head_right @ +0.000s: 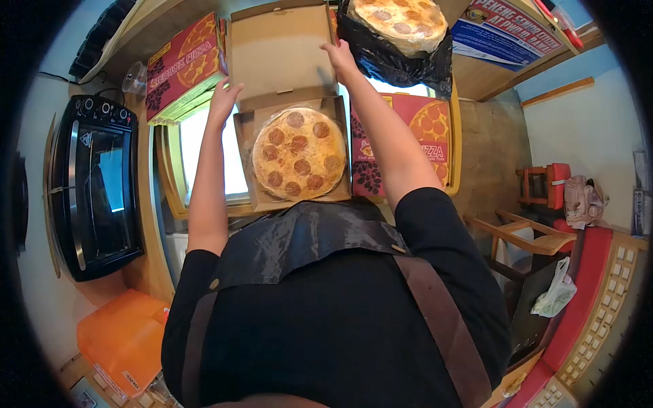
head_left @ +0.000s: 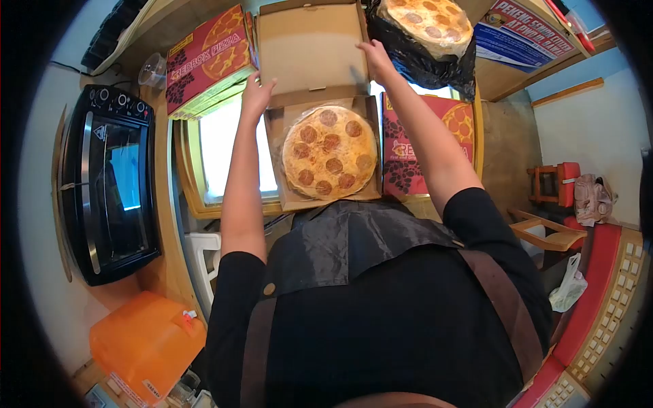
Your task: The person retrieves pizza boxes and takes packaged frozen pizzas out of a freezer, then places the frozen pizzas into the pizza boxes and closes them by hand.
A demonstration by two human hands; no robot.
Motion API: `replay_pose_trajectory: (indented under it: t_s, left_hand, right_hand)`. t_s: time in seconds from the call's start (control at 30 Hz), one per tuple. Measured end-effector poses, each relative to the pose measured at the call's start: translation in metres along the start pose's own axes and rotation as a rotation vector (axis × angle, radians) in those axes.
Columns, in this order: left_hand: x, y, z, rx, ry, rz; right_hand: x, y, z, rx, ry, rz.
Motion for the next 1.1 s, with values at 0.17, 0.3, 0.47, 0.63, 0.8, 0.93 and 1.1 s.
replay_pose_trajectory:
  t_s: [0.17, 0.3, 0.47, 0.63, 0.8, 0.93, 1.1]
  left_hand:
    - [0.018, 0.0, -0.023, 0.069, 0.069, -0.028]
    - [0.027, -0.018, -0.062, -0.001, 0.144, -0.156]
    - [-0.036, -0.029, -0.09, -0.242, 0.216, -0.158]
    - [0.029, -0.036, -0.142, -0.377, 0.129, -0.056]
    - [0.013, -0.047, -0.169, -0.474, -0.026, -0.132]
    - [-0.013, -0.046, -0.192, -0.436, -0.156, -0.3]
    - [-0.013, -0.011, -0.22, -0.417, -0.203, -0.224]
  right_hand:
    - [-0.019, 0.0, -0.032, -0.176, 0.053, 0.344]
    - [-0.036, -0.01, -0.081, -0.241, -0.026, 0.507]
    - [-0.018, -0.032, -0.123, -0.288, -0.059, 0.516]
    - [-0.02, -0.056, -0.155, -0.474, 0.063, 0.342]
    - [-0.02, -0.079, -0.208, -0.526, 0.119, -0.027]
    - [-0.018, -0.074, -0.247, -0.713, -0.056, -0.451]
    - [0.016, -0.056, -0.274, -0.621, -0.173, -0.671]
Point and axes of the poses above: each hand's wrist, its own z-axis towards the middle knuckle, its own y-axis out of the palm, x = y × z, the point moved 5 cm from there along z, towards the middle knuckle, and after that the axes turned 1 degree about -y, right-handed, at the moved point
